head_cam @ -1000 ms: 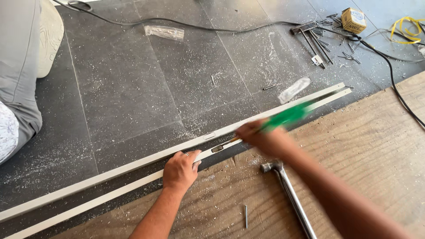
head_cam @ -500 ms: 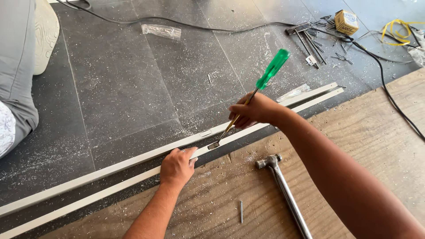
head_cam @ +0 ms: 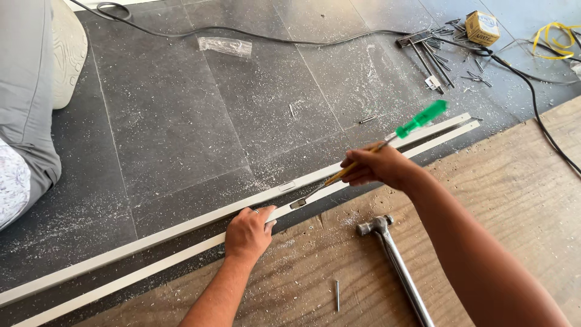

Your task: The person uses a hammer and a screwdriver to secure a metal profile to a window frame on the floor. They then use an angle grinder to cut a long metal strip.

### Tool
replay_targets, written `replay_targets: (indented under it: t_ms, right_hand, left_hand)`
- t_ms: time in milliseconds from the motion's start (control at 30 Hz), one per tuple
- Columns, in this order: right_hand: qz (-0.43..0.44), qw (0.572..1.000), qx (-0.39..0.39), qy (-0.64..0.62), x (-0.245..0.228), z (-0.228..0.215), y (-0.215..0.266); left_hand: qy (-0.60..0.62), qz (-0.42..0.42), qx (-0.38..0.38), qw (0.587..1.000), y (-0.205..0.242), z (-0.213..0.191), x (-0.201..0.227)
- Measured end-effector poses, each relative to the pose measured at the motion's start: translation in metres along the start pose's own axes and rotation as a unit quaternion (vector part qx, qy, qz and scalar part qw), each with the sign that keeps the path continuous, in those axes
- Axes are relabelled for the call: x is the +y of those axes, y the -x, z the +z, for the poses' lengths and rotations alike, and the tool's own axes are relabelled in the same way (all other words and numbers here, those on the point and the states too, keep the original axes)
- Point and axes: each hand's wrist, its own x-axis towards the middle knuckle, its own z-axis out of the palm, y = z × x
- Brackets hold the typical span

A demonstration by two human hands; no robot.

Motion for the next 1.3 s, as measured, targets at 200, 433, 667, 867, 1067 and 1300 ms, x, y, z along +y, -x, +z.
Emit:
replay_targets:
  t_ms: [200,433,667,867,1067,1300]
  right_hand:
    - [-0.169,0.887,0.135,0.408,-0.010,0.090,0.072]
    - [-0.138,0.900,-0.019,0.413,-0.051,0.084,0.036]
    - [-0.053,0.983,-0.025,0.172,-0.028,0.040,0.016]
    - [0.010,0.999,-0.026,-0.044,0.017,-0.010,-0.010]
    - [0.028,0.992,-0.014,-0.118,0.037,-0.018,-0.027]
    - [-0.166,0.922,-0.045,0.345,-0.030,0.044,0.024]
  left_hand:
    - [0.025,0.009,0.022,0.999,0.001,-0.002,0.001]
    - [0.025,-0.022,-0.008,0.999,-0.001,-0.009,0.002]
    - [0.014,-0.023,-0.008,1.000,-0.001,0.006,0.000]
    - [0.009,0.013,0.041,0.999,0.002,0.010,-0.002]
    - [0.017,0.019,0.052,0.998,0.000,0.005,0.001]
    - [0.022,0.045,0.086,0.995,0.004,0.002,0.003]
